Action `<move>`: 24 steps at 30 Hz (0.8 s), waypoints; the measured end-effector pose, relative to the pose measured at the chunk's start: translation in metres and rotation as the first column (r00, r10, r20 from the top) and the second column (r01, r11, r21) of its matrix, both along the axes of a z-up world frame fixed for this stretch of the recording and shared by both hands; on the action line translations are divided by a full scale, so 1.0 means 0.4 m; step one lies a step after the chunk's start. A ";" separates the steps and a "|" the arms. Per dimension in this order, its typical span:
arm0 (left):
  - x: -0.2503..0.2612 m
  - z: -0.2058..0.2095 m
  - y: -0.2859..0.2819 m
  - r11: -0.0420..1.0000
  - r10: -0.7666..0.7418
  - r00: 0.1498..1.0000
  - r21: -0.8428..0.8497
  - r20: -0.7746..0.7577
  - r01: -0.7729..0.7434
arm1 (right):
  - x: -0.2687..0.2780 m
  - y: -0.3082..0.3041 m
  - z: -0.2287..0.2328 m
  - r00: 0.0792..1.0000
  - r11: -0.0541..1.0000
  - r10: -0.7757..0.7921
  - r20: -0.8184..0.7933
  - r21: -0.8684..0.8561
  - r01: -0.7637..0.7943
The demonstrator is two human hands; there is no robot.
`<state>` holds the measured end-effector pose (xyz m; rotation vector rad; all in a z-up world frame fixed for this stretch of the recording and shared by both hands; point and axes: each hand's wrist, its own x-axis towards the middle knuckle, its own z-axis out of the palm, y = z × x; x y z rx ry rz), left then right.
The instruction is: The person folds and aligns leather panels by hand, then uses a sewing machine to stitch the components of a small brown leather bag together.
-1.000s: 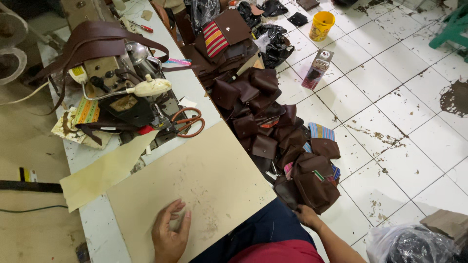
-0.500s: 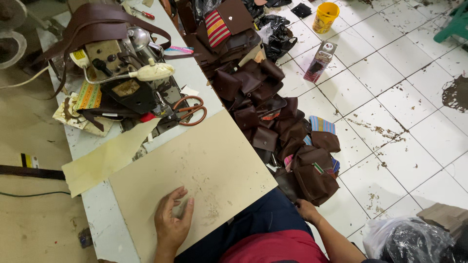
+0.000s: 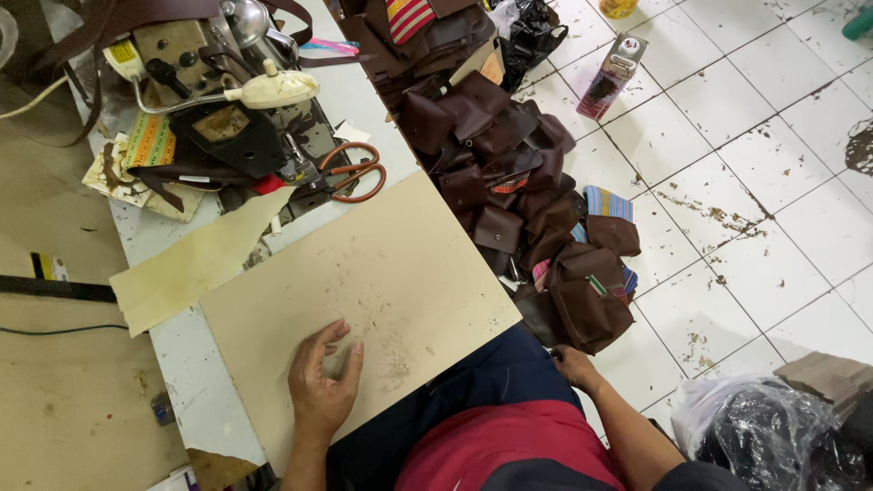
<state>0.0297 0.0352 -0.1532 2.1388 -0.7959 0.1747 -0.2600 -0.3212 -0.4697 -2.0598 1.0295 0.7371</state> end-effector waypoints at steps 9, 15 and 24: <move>-0.003 0.004 -0.005 0.999 0.013 1.000 0.043 0.010 -0.014 | -0.014 -0.002 -0.030 0.976 0.996 0.061 0.207 -0.079 -0.045; 0.004 0.021 -0.013 0.989 -0.085 0.980 0.136 0.178 0.061 | -0.057 0.026 -0.067 0.986 0.999 0.033 0.162 -0.026 -0.029; -0.006 0.037 -0.040 0.964 -0.150 0.962 0.250 0.227 0.091 | -0.161 0.050 -0.092 0.997 0.994 -0.068 -0.038 0.079 0.071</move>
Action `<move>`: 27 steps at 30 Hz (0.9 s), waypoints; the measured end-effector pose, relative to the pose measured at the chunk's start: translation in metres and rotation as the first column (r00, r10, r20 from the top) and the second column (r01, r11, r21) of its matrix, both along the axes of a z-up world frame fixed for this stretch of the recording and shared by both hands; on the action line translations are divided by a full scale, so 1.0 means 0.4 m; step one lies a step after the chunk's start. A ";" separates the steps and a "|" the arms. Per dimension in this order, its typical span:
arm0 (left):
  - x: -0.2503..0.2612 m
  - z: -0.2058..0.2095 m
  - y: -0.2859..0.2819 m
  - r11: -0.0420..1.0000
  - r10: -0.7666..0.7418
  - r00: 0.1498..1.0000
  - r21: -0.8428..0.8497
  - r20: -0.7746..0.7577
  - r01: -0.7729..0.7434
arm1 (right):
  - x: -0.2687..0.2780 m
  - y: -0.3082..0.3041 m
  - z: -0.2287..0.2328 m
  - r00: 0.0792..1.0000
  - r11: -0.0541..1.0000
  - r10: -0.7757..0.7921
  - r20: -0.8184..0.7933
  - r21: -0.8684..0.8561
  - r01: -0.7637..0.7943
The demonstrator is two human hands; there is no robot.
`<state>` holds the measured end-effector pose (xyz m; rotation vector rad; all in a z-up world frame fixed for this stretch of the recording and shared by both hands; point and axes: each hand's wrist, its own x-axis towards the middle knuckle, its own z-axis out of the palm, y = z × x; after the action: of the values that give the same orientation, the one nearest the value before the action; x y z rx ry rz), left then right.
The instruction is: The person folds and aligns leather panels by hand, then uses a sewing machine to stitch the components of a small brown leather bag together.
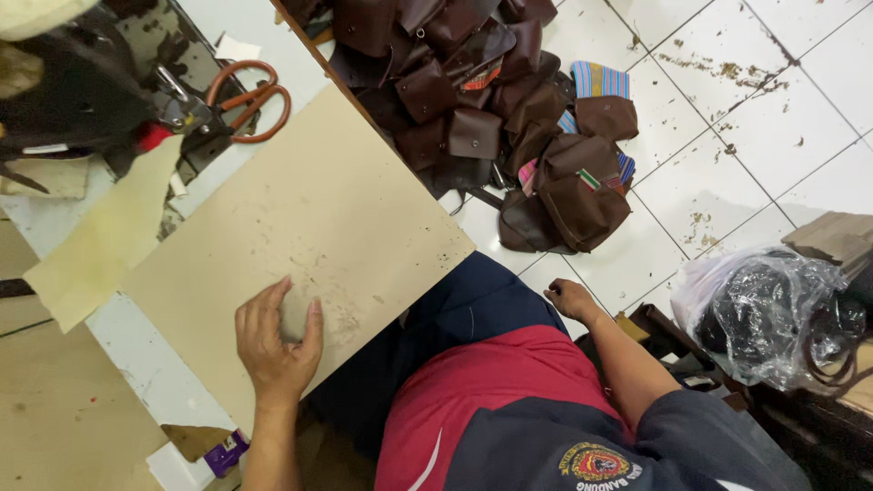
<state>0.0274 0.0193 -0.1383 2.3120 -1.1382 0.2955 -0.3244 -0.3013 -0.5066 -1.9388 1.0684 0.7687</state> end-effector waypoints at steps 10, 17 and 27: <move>0.020 0.039 -0.124 0.979 -0.097 0.995 0.178 -0.018 0.099 | 0.074 -0.127 -0.090 1.000 0.997 -0.003 -0.024 -0.073 0.002; 0.137 0.021 -0.458 0.919 -0.324 0.922 0.161 -0.211 0.360 | 0.169 -0.245 -0.210 0.995 0.982 -0.100 -0.014 -0.160 0.097; 0.107 -0.061 -0.512 0.865 -0.034 0.991 0.492 -0.132 0.095 | 0.310 -0.522 -0.388 0.977 0.887 -0.213 -0.026 -0.425 0.182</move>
<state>0.0700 -0.1857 -0.1628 2.6776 -1.3491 -0.1909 -0.2005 -0.5103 -0.6617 -2.1199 1.5533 0.5247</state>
